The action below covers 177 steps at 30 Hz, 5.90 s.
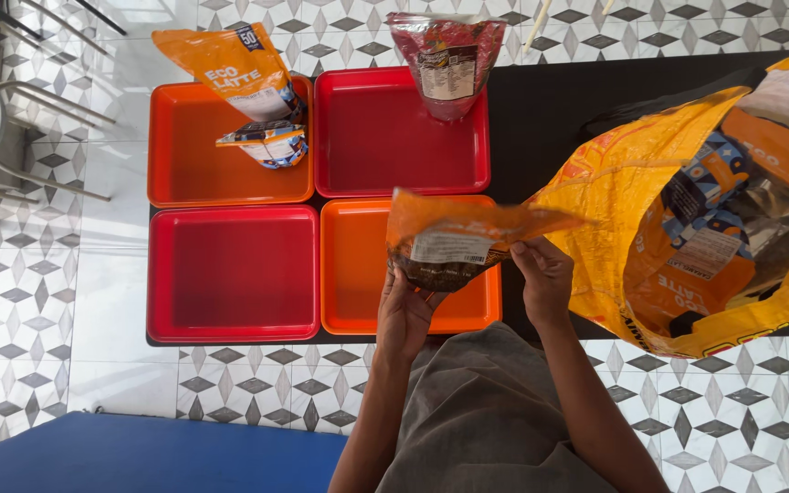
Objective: The person places four trays on a table and sorts various food and beverage packages from a yellow bag into the trays by hand.
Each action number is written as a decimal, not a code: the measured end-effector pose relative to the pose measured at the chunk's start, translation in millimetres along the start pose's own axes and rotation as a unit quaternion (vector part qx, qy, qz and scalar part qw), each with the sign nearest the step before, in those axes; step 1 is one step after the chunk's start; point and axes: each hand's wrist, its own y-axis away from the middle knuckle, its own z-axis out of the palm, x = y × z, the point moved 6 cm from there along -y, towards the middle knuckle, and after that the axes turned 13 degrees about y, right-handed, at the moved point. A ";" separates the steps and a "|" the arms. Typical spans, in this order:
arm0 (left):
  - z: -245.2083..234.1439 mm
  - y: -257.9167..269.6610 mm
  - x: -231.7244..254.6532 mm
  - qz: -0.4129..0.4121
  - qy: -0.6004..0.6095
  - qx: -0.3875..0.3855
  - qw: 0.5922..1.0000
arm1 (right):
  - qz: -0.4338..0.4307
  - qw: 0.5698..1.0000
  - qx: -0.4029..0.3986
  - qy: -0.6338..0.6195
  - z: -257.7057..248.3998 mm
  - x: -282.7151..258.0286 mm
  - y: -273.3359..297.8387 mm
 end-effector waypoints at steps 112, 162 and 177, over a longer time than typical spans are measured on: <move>-84.1 -312.5 14.1 0.069 -0.630 0.098 0.767 | 0.147 0.912 0.029 0.383 34.6 135.7 -207.8; 84.2 -16.4 -84.8 0.125 -0.640 -0.186 0.735 | 0.184 0.941 -0.179 0.219 -33.8 -64.9 72.7; 222.8 10.6 -124.2 0.162 -0.593 -0.372 0.696 | 0.043 0.996 -0.056 0.059 -125.8 -146.4 72.5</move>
